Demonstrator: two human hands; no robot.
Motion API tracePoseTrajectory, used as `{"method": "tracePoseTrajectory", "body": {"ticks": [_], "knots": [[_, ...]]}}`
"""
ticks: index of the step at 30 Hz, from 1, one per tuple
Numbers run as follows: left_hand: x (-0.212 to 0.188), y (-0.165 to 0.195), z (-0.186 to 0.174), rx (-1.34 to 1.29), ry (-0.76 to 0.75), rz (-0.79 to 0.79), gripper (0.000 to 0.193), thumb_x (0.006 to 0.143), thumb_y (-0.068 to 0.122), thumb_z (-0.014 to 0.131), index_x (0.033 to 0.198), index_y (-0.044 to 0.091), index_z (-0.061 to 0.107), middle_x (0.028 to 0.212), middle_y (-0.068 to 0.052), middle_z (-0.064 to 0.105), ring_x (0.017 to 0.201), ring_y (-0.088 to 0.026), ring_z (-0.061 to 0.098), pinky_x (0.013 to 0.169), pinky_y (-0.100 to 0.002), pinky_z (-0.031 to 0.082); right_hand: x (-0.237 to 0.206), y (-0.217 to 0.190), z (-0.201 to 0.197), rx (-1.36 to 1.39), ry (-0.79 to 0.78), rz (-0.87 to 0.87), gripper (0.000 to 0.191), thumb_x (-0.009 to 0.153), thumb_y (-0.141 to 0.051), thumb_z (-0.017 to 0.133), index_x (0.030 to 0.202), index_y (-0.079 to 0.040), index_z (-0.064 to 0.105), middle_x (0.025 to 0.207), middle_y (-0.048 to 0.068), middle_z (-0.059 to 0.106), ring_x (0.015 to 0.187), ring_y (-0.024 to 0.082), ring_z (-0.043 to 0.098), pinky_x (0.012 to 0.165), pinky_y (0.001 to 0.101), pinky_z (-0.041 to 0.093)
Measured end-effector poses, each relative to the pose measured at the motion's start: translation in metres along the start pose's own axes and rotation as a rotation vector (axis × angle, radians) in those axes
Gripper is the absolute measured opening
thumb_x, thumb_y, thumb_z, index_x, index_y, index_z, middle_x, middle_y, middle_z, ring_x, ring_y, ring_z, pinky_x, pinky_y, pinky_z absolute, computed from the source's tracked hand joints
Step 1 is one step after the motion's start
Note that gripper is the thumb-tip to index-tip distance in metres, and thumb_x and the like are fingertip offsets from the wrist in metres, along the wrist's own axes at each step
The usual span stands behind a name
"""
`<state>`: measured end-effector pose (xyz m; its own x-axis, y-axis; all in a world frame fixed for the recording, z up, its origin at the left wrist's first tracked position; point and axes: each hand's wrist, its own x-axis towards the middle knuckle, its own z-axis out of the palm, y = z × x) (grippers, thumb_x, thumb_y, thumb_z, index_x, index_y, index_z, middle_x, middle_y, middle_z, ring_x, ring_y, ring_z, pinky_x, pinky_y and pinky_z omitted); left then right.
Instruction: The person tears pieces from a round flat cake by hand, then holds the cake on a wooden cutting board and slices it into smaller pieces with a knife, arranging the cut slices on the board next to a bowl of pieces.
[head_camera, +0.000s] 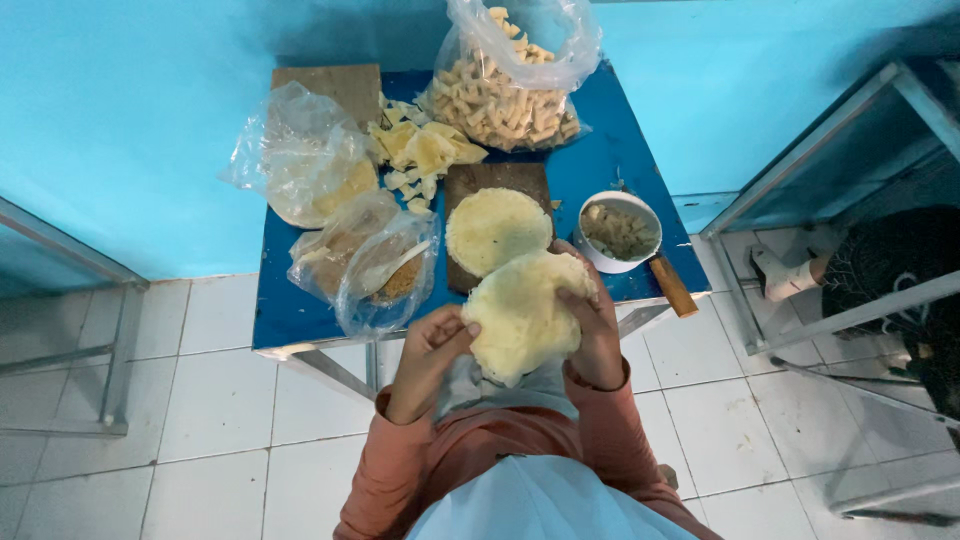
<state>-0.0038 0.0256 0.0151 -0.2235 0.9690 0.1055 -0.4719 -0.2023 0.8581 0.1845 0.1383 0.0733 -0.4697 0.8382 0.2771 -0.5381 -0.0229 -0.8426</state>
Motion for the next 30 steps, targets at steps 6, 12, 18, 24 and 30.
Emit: {"method": "tracePoseTrajectory", "body": {"ticks": [6,12,18,24,30], "knots": [[-0.008,0.004,0.001,0.000,0.025,0.037,0.023,0.097,0.002,0.067,0.120,-0.004,0.070,0.107,-0.007,0.074,0.096,-0.012,0.068,0.084,-0.028,0.054,0.004,0.007,-0.004,-0.023,0.052,-0.006,0.061,0.094,-0.001,0.049,0.154,0.006,0.039,0.146,0.017,0.054,0.134,0.026,0.054,0.114,0.0395,0.044],[-0.013,0.016,0.010,-0.041,-0.053,0.118,0.033,0.095,-0.006,0.065,0.128,-0.006,0.064,0.117,-0.009,0.072,0.108,-0.015,0.068,0.095,-0.029,0.053,0.006,0.016,-0.003,-0.022,0.040,-0.032,0.061,0.096,-0.001,0.053,0.155,0.004,0.037,0.147,0.015,0.052,0.134,0.026,0.054,0.112,0.0394,0.046],[-0.002,0.005,0.012,0.040,0.097,0.166,0.034,0.093,-0.007,0.068,0.127,-0.005,0.064,0.111,-0.009,0.074,0.102,-0.012,0.070,0.087,-0.025,0.055,0.006,0.025,0.008,-0.597,-0.063,-0.298,0.077,0.086,0.000,0.074,0.151,-0.003,0.033,0.145,0.014,0.052,0.131,0.023,0.055,0.110,0.0372,0.047],[0.002,-0.006,0.015,0.276,0.220,0.238,0.034,0.093,-0.004,0.073,0.127,-0.004,0.067,0.098,-0.008,0.073,0.088,-0.011,0.068,0.072,-0.025,0.054,-0.027,0.028,0.003,-0.668,-0.371,-0.213,0.077,0.072,-0.005,0.092,0.138,-0.002,0.053,0.124,0.010,0.062,0.106,0.019,0.069,0.089,0.0335,0.061],[0.001,-0.002,0.018,0.100,0.140,0.228,0.028,0.099,0.001,0.066,0.126,-0.004,0.065,0.107,-0.010,0.074,0.096,-0.014,0.073,0.086,-0.028,0.062,-0.023,0.049,-0.009,-0.504,-0.198,-0.102,0.049,0.090,0.006,0.075,0.132,0.001,0.051,0.119,0.012,0.067,0.107,0.016,0.070,0.090,0.0290,0.061]]}}
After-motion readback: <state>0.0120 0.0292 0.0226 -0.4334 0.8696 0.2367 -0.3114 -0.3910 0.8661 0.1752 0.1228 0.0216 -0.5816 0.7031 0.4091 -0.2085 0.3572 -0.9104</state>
